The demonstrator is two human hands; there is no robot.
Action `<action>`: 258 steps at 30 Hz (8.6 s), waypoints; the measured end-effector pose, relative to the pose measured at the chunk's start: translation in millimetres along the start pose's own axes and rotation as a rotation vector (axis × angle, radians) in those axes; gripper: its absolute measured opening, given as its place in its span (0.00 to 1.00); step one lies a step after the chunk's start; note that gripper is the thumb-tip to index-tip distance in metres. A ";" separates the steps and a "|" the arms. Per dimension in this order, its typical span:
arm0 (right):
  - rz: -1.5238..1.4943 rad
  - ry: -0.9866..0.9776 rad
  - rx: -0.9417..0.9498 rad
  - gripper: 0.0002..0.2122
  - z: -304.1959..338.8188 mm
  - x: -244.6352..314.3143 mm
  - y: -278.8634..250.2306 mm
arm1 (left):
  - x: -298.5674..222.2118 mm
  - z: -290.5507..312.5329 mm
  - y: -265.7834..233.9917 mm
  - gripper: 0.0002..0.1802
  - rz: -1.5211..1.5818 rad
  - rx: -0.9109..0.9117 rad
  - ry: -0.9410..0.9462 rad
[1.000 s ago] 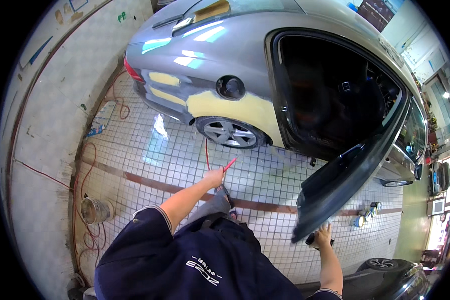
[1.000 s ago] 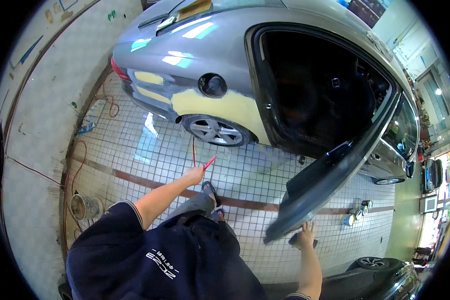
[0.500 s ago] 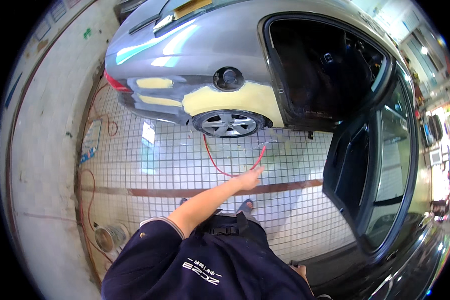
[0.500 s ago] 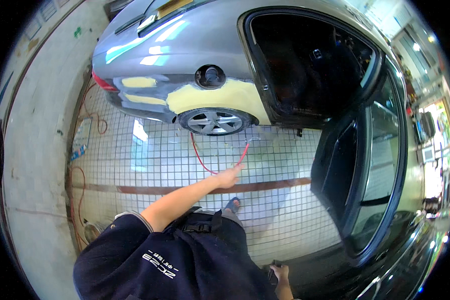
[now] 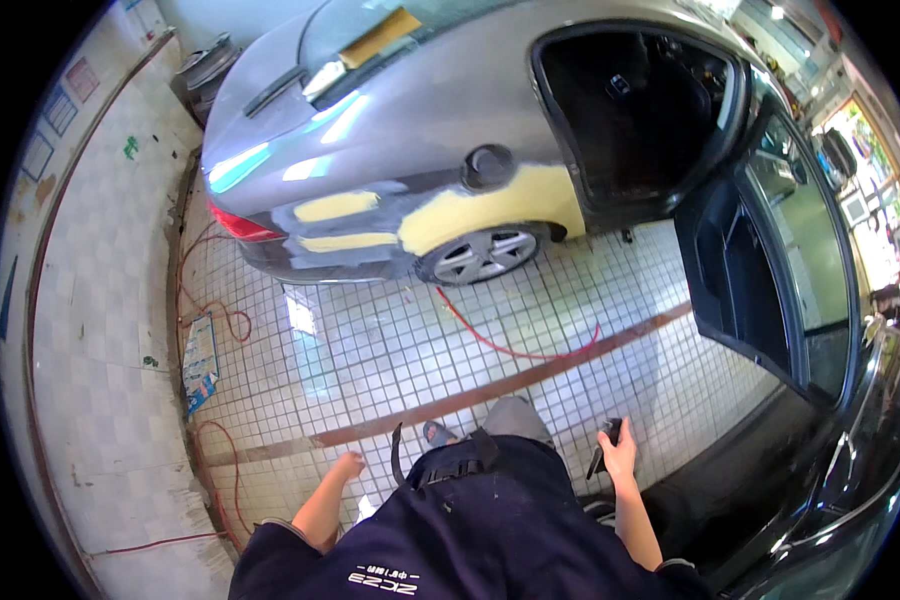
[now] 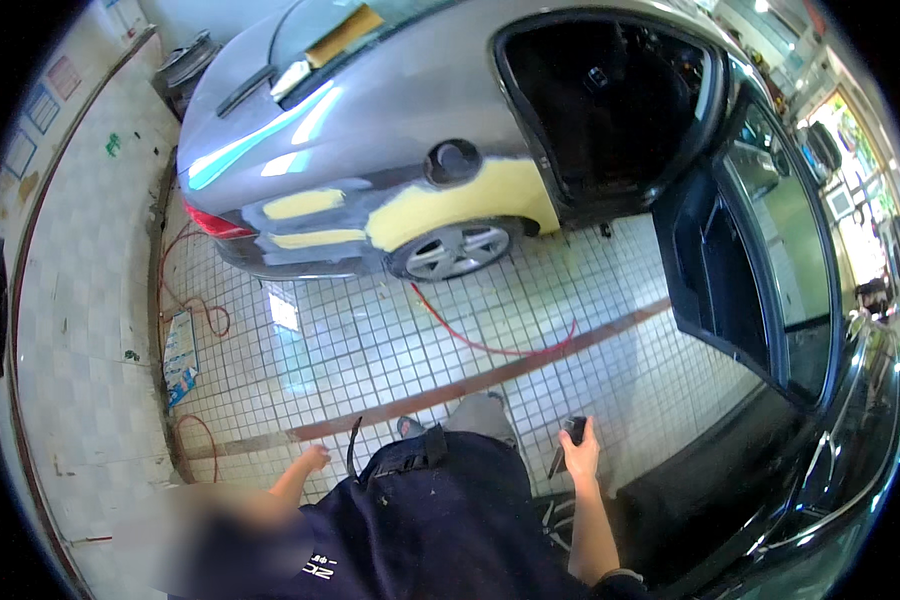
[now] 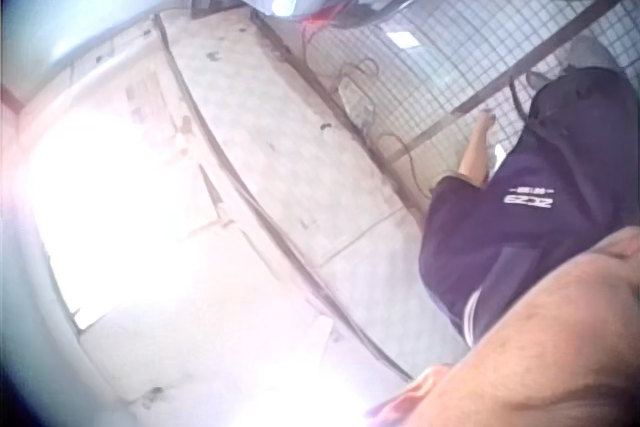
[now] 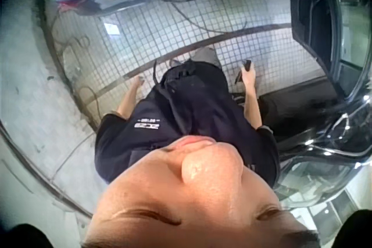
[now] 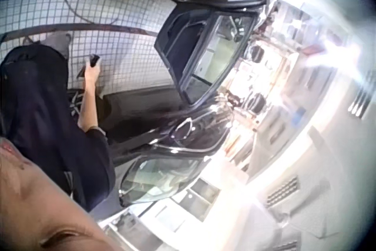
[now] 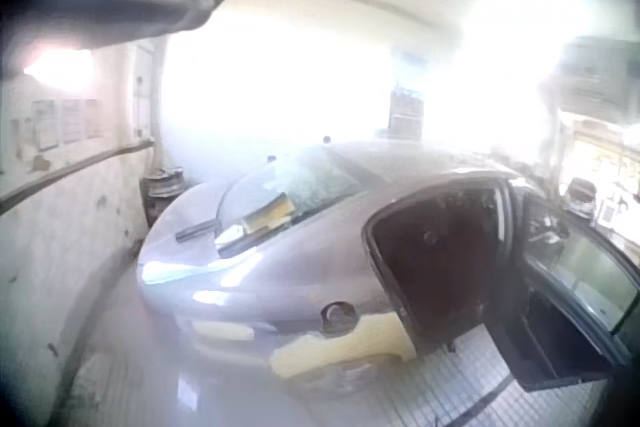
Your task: The person applies a yellow substance to the rear quarter panel of a silver car using a black sponge and a red hose. They then move to the trunk, pick up a yellow sanding sheet, and place it on the trunk lid.
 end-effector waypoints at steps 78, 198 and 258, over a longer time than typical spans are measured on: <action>1.110 -0.869 -0.796 0.24 -436.0 1023.0 304.2 | 649.8 44.0 -694.7 0.26 2.213 -1.487 -0.147; -0.262 -0.996 -0.090 0.22 -168.4 823.5 277.0 | 29.6 -6.2 -861.3 0.14 0.803 -0.793 0.712; -0.145 -0.636 -0.861 0.25 -411.3 961.3 281.4 | 255.6 84.3 -743.4 0.26 1.891 -1.517 0.061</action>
Point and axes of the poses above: each hand's wrist, its own z-axis away from the middle knuckle, its own y-axis out of the palm, x = y × z, the point moved 3 cm from there along -z, towards the middle knuckle, and after that the axes turned 1 degree about z, right-handed, at the moved point
